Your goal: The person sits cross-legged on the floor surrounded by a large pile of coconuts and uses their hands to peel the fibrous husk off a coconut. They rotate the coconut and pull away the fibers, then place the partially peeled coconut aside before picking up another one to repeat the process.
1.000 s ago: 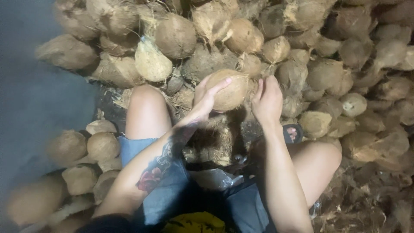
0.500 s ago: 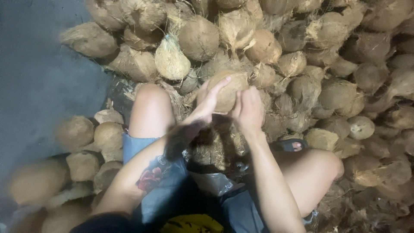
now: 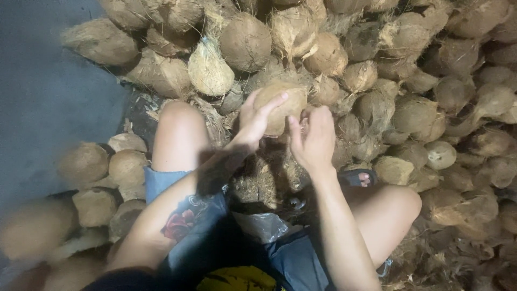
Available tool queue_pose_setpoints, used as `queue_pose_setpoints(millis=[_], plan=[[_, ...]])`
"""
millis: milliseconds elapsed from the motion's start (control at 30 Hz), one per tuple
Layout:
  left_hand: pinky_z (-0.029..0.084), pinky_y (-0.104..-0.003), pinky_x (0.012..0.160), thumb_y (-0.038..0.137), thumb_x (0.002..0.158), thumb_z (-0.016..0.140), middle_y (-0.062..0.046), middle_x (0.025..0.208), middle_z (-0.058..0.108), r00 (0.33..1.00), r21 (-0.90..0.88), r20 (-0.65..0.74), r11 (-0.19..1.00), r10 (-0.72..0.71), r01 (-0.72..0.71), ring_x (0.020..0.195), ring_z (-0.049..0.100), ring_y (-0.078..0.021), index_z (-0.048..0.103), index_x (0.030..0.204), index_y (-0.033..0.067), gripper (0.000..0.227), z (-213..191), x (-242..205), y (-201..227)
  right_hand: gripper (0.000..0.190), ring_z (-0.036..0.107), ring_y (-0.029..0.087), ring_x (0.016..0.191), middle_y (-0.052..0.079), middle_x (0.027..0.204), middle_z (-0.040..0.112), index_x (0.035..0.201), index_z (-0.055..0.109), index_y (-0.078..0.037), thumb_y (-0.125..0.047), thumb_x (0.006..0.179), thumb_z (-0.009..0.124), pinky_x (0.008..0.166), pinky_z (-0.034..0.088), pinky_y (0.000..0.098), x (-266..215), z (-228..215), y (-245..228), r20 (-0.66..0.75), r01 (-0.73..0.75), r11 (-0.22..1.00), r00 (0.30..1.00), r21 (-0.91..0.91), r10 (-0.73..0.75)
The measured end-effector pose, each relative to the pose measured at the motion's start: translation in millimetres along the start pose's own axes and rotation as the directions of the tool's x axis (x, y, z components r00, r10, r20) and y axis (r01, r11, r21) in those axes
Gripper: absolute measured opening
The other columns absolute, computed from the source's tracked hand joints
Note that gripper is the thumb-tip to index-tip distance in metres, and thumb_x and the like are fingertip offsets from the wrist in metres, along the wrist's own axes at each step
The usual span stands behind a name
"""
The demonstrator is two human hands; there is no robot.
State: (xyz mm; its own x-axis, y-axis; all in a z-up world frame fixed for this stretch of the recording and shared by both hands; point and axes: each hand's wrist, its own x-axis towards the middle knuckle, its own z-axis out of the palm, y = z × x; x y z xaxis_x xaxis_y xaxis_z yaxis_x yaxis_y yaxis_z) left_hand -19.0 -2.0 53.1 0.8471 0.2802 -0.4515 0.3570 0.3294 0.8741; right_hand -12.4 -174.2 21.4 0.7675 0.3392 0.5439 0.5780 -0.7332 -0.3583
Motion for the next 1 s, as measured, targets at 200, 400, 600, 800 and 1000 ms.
queue_pose_setpoints(millis=[200,400,600,800,1000], plan=[[0.052,-0.054,0.111,0.067,0.065,0.091,-0.025,0.149,0.054,0.999,0.102,0.047,0.994,0.025,-0.029,0.14,0.055,-0.0415,0.055,0.152,0.0218,0.105,5,5,-15,0.027,0.061,0.048,0.08,0.024,0.084,0.052,0.096,0.056,0.002,-0.015,0.113,0.045,0.07,0.049,0.0538,-14,20,10,-0.013,-0.213,0.973,0.977,-0.087,0.212],[0.067,-0.061,0.084,0.072,0.071,0.079,-0.04,0.162,0.028,0.982,-0.164,0.116,0.972,-0.152,0.17,0.137,0.05,-0.0561,0.024,0.167,0.0048,0.13,5,22,-29,0.017,0.07,0.05,0.089,0.027,0.092,0.064,0.105,0.059,0.002,-0.011,0.11,0.048,0.074,0.055,0.053,-7,-6,55,0.053,-0.424,0.905,0.905,0.044,0.422],[0.041,-0.086,0.101,0.073,0.067,0.078,-0.034,0.17,0.009,0.975,-0.171,0.09,0.961,-0.204,0.217,0.153,0.02,-0.0618,0.016,0.167,0.0021,0.137,16,-5,2,0.045,0.061,0.041,0.084,0.015,0.088,0.054,0.111,0.064,-0.006,-0.04,0.091,0.086,0.079,0.05,0.0502,-11,-2,3,0.015,0.046,0.994,0.999,0.095,-0.048],[0.056,-0.078,0.083,0.069,0.072,0.081,-0.035,0.163,0.032,0.977,-0.13,0.037,0.968,-0.21,0.213,0.143,0.04,-0.0622,0.054,0.148,0.01,0.1,27,20,-38,0.013,0.059,0.035,0.084,0.011,0.091,0.053,0.111,0.067,-0.008,-0.02,0.106,0.064,0.078,0.049,0.0424,-17,16,29,-0.103,0.032,0.999,0.994,-0.009,-0.033],[0.057,-0.076,0.091,0.071,0.066,0.077,-0.031,0.165,0.037,0.922,-0.363,0.245,0.854,-0.299,0.373,0.14,0.047,-0.0592,0.029,0.165,0.0119,0.125,26,-8,-5,0.015,0.065,0.039,0.086,0.019,0.095,0.06,0.109,0.05,0.0,-0.013,0.116,0.046,0.081,0.049,0.0498,-9,-34,55,-0.035,-0.41,0.907,0.909,0.097,0.415]])
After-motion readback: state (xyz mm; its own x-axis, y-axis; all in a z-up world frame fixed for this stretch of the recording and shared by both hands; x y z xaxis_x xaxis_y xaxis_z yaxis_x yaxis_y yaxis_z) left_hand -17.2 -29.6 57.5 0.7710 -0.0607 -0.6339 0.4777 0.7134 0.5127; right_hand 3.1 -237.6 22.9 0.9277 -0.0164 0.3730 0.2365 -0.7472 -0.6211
